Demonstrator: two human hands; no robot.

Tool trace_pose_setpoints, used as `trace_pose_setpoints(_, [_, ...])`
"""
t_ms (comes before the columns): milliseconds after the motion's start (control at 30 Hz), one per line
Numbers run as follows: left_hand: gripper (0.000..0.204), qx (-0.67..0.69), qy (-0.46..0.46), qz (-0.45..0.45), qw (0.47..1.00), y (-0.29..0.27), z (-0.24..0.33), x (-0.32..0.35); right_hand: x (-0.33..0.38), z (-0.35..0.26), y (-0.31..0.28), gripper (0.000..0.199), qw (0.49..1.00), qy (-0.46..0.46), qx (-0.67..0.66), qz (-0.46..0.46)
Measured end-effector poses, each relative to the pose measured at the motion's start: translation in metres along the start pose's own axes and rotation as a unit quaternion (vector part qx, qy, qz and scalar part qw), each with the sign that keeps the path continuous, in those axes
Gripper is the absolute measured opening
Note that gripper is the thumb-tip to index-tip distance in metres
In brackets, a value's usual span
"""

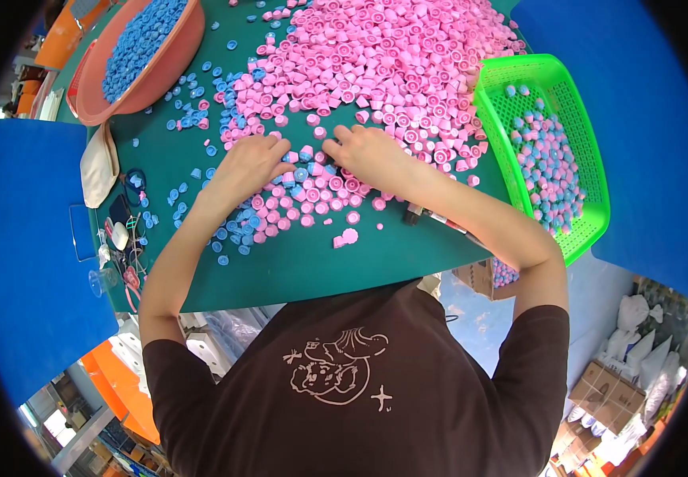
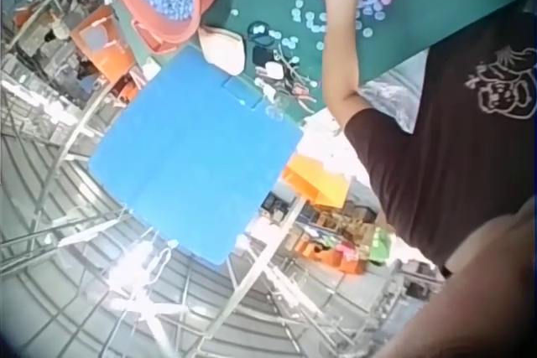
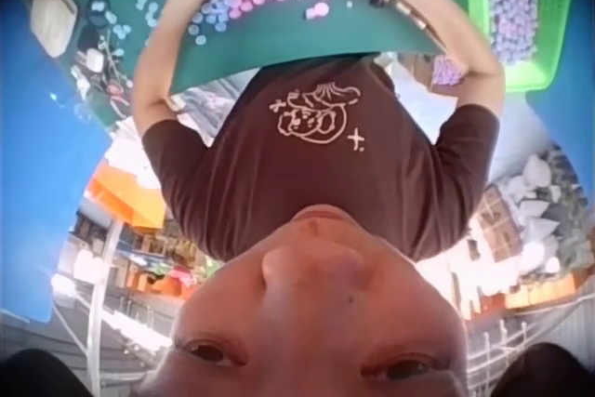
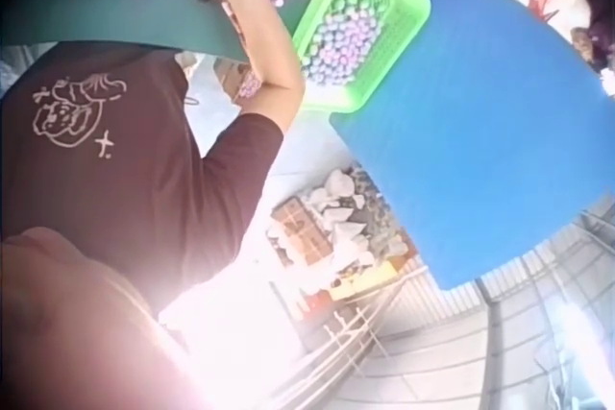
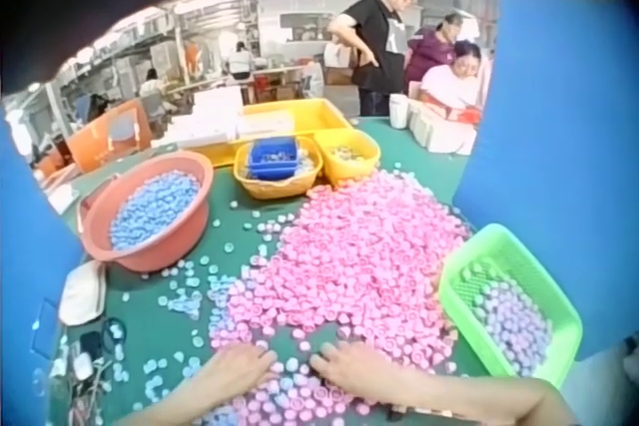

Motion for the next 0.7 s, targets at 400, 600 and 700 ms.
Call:
trace_pose_setpoints(400, [0.023,0.154,-0.081,0.040,0.984,-0.007,-0.017,-0.015,0.002,0.024,-0.014,0.020,0.974,-0.021,-0.131,0.184])
trace_pose_setpoints(600, [0.031,0.770,-0.225,0.207,0.560,-0.006,-0.053,0.028,0.009,0.058,0.017,0.020,0.579,0.263,-0.771,0.022])
trace_pose_setpoints(700, [0.036,0.822,-0.197,0.255,0.469,-0.013,-0.046,0.034,0.005,0.037,0.008,0.020,0.694,0.220,-0.685,0.009])
Point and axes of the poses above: each hand's wrist, its own x-axis away from the middle knuckle, its own y-axis out of the palm, z = x × y, the point moved 8 cm from there along -x, towards the middle knuckle, and after that the axes turned 5 degrees about x, right-handed, at the moved point
